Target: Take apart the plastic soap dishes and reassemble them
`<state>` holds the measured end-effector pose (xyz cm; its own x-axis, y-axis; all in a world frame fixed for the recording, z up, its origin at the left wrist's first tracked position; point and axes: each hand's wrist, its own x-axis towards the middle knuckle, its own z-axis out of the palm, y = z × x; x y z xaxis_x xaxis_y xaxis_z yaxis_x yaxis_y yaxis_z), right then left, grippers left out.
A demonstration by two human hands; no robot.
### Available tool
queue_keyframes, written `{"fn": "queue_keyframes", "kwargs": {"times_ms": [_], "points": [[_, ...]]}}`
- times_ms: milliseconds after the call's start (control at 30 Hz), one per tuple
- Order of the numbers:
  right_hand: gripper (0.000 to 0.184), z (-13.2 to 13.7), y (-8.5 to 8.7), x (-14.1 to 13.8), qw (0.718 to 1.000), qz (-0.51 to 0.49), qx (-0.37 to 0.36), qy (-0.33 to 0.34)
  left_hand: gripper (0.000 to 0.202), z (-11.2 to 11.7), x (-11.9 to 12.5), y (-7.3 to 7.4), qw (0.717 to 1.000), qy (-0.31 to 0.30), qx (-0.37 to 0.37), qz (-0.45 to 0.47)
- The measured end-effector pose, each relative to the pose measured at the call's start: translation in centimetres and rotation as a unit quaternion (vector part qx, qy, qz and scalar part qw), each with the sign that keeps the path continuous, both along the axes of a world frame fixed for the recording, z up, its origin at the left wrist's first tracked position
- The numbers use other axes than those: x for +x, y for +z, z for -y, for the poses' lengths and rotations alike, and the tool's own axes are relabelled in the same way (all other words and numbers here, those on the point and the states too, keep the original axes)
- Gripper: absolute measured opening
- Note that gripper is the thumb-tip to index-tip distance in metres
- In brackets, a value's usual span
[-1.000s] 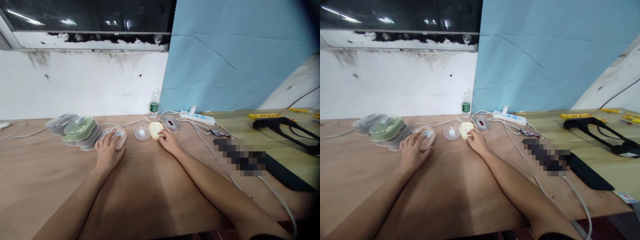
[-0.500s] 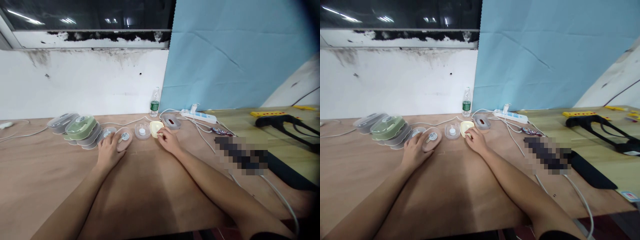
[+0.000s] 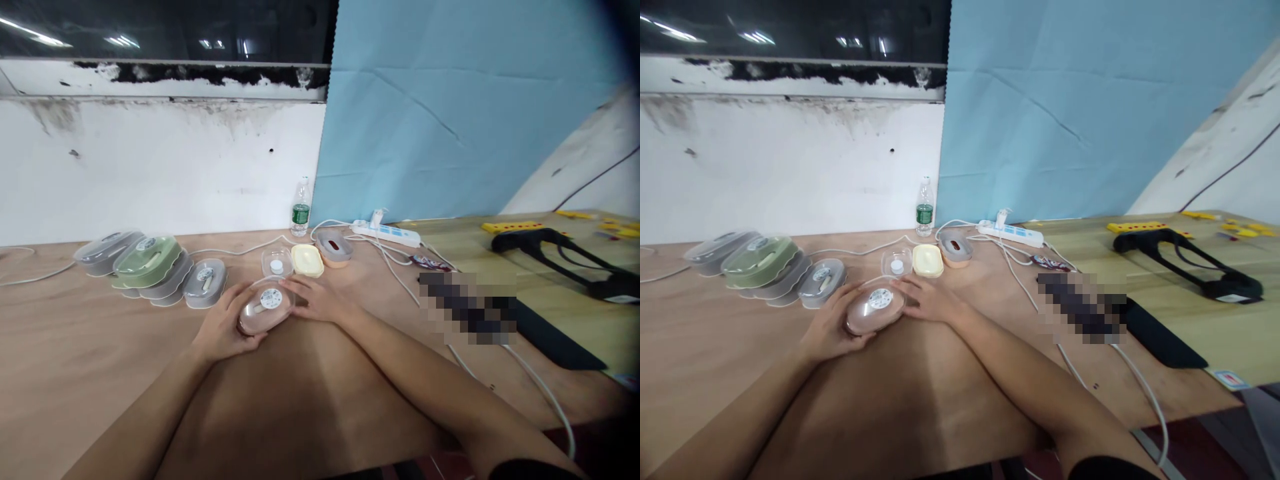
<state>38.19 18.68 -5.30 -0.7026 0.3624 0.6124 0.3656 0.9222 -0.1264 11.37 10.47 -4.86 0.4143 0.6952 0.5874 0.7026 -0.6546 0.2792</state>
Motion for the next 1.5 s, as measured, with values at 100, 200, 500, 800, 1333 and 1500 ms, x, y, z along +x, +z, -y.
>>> {"fn": "queue_keyframes", "kwargs": {"times_ms": [100, 200, 500, 800, 1333, 1500], "points": [[0.051, 0.2, -0.1, 0.0, 0.999, -0.027, -0.035, 0.004, 0.108, -0.2, -0.1, -0.4, 0.999, -0.012, -0.023, 0.045], [0.036, 0.2, -0.7, -0.7, 0.976, -0.14, -0.156, -0.061, 0.12, -0.2, -0.3, -0.6, 0.995, -0.03, -0.051, 0.076], [0.071, -0.7, 0.2, -5.0, 0.76, -0.401, -0.481, -0.176, 0.111, -0.1, -0.3, -0.5, 0.996, -0.025, -0.079, 0.032], [0.057, -0.8, -0.5, -5.7, 0.837, -0.34, -0.384, -0.191, 0.099, -0.1, -0.2, -0.5, 0.997, -0.035, -0.072, 0.012], [0.023, -2.7, -2.2, -3.9, 0.953, -0.146, -0.102, -0.244, 0.077, 0.2, 0.1, 0.2, 0.995, -0.057, -0.078, 0.014], [0.022, -2.8, -2.3, -4.4, 0.952, -0.134, -0.101, -0.255, 0.07, -0.1, 0.2, -0.1, 0.996, -0.054, -0.07, 0.001]]}}
